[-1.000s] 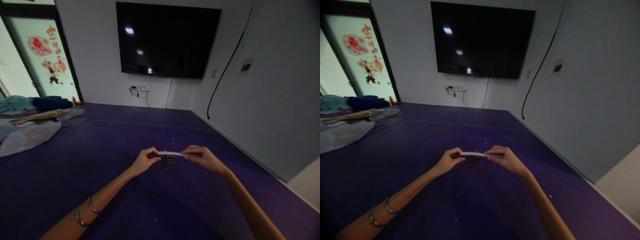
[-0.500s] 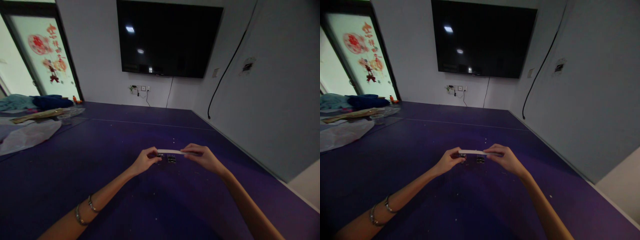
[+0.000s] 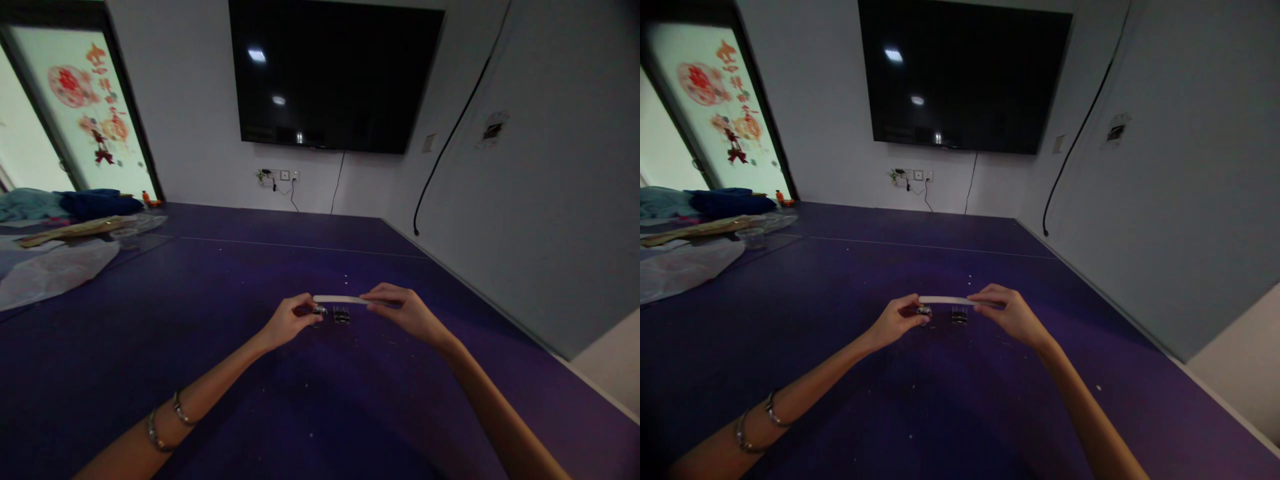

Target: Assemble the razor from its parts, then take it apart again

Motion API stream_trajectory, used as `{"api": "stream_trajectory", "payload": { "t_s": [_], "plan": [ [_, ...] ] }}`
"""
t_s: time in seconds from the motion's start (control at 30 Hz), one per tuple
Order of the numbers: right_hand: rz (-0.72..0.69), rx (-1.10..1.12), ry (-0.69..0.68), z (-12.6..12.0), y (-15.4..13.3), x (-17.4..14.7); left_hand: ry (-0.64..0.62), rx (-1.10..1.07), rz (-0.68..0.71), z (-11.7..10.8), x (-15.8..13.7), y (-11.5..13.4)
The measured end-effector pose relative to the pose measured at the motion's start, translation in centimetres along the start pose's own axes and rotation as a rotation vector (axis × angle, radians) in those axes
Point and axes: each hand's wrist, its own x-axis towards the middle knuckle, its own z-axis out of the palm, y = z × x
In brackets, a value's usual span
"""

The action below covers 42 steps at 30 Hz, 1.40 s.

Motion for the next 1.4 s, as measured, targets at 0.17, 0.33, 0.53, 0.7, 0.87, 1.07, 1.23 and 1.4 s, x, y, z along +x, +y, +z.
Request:
{"api": "stream_trajectory", "payload": {
  "t_s": [0.17, 0.33, 0.53, 0.7, 0.87, 1.07, 1.23, 1.4],
  "plan": [
    [0.005, 0.028, -0.046, 0.1, 0.6, 0.0, -0.026, 0.017, 0.024, 0.0, 0.0, 0.0],
    [0.003, 0.041, -0.03, 0.0, 1.0, 0.1, -0.024, 0.02, 0.008, 0.0, 0.0, 0.2],
    [0.002, 0.066, -0.03, -0.2, 0.9, 0.0, -0.008, -0.004, 0.001, 0.3, -0.2, 0.3],
    [0.017, 0.089, -0.085, -0.4, 0.9, -0.2, -0.044, -0.028, -0.018, 0.5, -0.3, 0.2],
    [0.016, 0.062, -0.047, -0.5, 0.8, -0.3, -0.034, -0.083, -0.017, 0.7, -0.3, 0.2],
    [0.003, 0.052, -0.046, -0.4, 1.0, -0.3, -0.029, -0.077, -0.023, 0.7, -0.3, 0.6],
    [0.015, 0.064, -0.061, -0.5, 1.2, -0.3, -0.026, -0.073, -0.045, 0.7, -0.3, 0.4],
    [0.023, 0.048, -0.017, -0.5, 1.4, -0.3, -0.017, -0.08, -0.032, 0.8, -0.3, 0.6]
  ]
}}
